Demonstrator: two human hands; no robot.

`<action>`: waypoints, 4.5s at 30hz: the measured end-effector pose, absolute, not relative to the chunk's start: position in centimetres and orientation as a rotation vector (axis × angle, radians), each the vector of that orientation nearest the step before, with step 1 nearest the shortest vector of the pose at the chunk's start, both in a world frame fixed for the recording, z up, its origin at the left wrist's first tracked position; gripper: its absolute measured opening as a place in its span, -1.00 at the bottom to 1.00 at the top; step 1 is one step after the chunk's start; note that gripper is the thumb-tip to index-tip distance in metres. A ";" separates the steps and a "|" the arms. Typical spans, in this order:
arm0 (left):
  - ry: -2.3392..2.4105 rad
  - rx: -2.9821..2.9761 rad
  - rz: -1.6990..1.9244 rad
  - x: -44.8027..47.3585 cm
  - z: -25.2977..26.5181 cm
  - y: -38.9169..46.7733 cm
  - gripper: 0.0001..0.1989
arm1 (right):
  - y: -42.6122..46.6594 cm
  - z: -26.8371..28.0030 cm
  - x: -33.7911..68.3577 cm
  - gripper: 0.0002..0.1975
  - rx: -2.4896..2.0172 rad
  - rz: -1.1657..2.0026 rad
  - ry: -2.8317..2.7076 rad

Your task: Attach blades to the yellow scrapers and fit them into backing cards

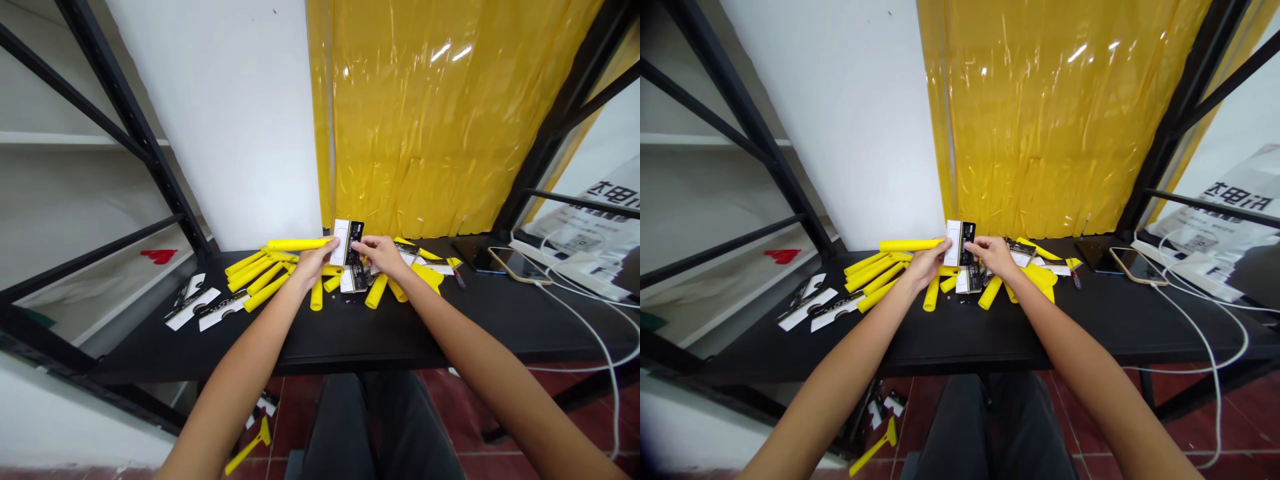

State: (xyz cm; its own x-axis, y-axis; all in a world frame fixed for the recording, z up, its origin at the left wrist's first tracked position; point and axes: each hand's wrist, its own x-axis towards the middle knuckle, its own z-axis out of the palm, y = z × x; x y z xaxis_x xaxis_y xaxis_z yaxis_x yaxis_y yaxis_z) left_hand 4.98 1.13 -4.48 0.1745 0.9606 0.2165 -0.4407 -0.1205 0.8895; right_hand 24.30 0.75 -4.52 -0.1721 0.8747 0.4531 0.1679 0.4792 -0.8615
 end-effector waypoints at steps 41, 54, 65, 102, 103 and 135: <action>1.788 1.798 0.947 -0.3 -3.1 1.4 -0.65 | 1.5 -4.8 24.8 -0.64 -0.993 0.409 -1.544; 2.190 2.104 0.652 -0.5 -3.1 0.5 -0.72 | 1.0 -4.6 24.6 -0.75 -0.979 0.288 -1.643; 2.333 2.049 0.699 -2.2 -2.1 0.7 -0.74 | 0.6 -4.3 24.5 -0.76 -0.976 0.211 -1.709; 2.136 2.033 0.626 -5.9 -2.9 2.6 -0.67 | 0.7 -4.6 24.4 -0.77 -0.961 0.176 -1.810; 2.118 2.040 0.676 -5.6 -2.8 2.6 -0.66 | 0.7 -4.6 24.4 -0.77 -0.956 0.175 -1.813; 2.129 2.156 0.265 -17.5 -2.8 -9.1 -0.36 | -0.1 -2.8 23.9 -0.58 -0.580 1.244 -1.058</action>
